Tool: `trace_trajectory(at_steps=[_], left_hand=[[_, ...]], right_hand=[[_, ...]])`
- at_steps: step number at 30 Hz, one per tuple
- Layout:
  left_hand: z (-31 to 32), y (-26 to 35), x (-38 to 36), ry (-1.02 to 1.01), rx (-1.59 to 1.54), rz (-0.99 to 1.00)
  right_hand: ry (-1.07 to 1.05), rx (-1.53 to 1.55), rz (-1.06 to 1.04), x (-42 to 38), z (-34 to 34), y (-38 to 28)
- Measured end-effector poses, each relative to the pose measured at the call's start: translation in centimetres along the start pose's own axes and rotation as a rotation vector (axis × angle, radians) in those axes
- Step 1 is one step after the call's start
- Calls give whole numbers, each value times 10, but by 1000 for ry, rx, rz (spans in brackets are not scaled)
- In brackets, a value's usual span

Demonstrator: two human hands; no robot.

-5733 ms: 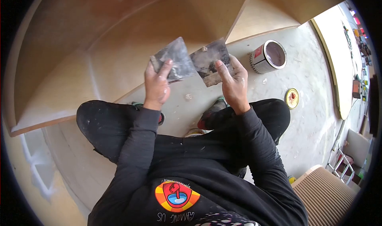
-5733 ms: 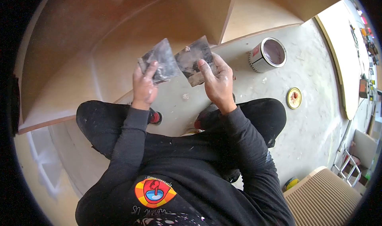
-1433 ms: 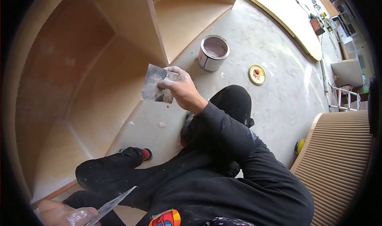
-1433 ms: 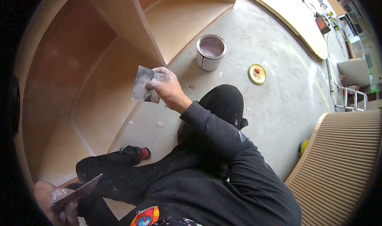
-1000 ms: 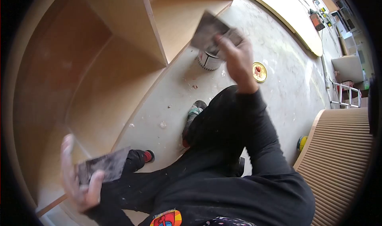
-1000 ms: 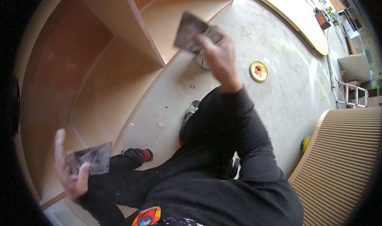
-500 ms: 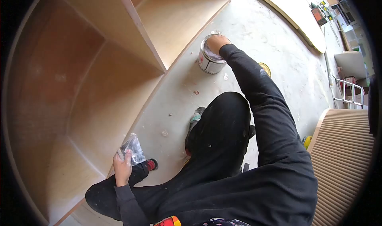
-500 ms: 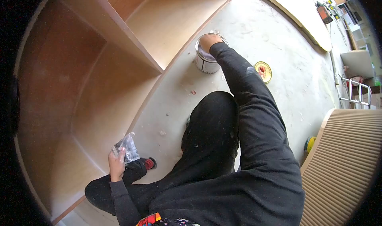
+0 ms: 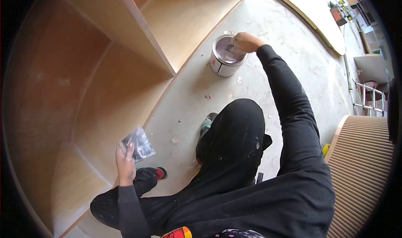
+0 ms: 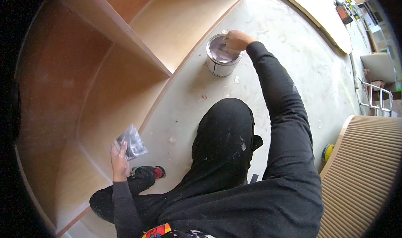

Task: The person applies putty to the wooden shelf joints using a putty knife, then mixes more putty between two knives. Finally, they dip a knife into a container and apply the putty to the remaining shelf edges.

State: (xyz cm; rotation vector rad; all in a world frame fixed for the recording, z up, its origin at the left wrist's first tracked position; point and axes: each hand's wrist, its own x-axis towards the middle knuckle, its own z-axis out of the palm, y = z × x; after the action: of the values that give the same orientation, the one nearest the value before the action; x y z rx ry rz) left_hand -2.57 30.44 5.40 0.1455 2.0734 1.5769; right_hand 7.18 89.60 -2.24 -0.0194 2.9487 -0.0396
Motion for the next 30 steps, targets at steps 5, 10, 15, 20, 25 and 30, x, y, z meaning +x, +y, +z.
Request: trace_trajectory(at_steps=[5, 10, 15, 20, 25, 30], left_hand=[[85, 21, 63, -312, -239, -12], [211, 52, 122, -602, -492, -153], [296, 46, 148, -614, -583, -252], [312, 46, 135, -718, -648, -278], [312, 47, 118, -703, -629, -213], [312, 39, 105, -629, -650, -179]], right_hand=[[287, 617, 446, -62, -20, -36], [624, 934, 401, -92, 3, -65], [926, 881, 289, -104, -9, -115], [981, 635, 137, -104, 1, -145], [949, 549, 41, -99, 25, -157], [953, 462, 110, -97, 41, -160]])
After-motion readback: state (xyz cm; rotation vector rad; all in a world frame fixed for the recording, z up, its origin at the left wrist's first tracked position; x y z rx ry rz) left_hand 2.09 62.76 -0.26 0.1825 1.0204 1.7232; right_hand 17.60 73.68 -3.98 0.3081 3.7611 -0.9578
